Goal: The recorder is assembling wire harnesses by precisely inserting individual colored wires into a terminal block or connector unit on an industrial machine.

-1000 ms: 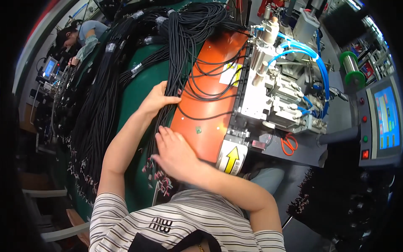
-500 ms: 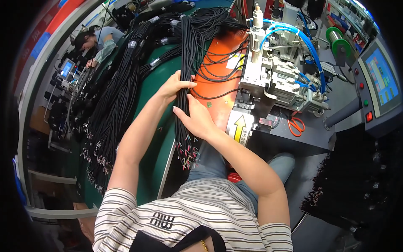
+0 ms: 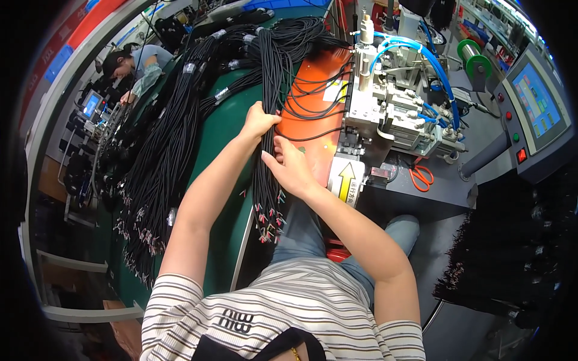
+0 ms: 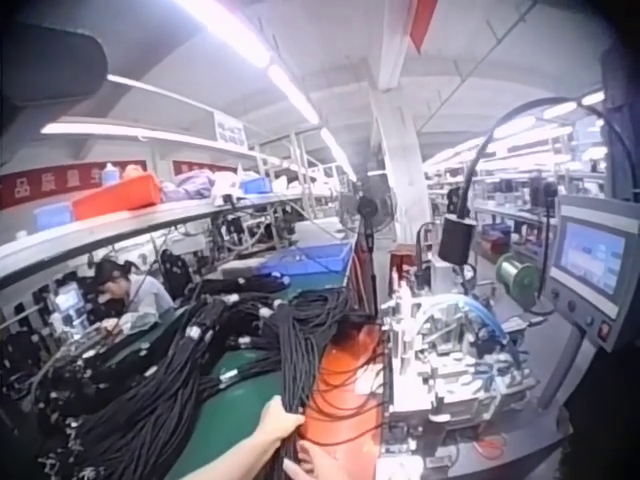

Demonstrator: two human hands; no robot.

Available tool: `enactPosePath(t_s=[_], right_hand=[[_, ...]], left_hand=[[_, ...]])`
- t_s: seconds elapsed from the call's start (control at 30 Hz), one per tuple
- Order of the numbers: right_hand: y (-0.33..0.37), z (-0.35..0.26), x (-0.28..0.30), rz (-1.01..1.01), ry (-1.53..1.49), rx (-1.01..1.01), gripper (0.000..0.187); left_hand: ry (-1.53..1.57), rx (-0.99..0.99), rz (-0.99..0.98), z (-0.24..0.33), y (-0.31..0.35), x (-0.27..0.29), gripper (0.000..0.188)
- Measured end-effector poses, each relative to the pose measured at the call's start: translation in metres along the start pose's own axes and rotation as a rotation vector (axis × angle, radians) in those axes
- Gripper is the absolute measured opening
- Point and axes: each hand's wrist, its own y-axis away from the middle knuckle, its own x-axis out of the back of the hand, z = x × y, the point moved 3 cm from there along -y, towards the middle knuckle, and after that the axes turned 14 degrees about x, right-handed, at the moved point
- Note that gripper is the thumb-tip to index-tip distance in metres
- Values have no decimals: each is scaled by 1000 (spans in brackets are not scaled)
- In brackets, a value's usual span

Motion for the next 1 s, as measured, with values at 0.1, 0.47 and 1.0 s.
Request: enactPosePath(t_s=[0.1,0.47,1.0], right_hand=[[4,3,-2,85,-151,-12,55],[-27,-9,37,-7,-298,-316,26],[57,-49,123,-175,-687,-475,37]], left_hand=[[401,222,-398,-8,-1,16,39],[721,180,-756,1,56,27,17],[-244,-1111,-153,60,136,49,62]])
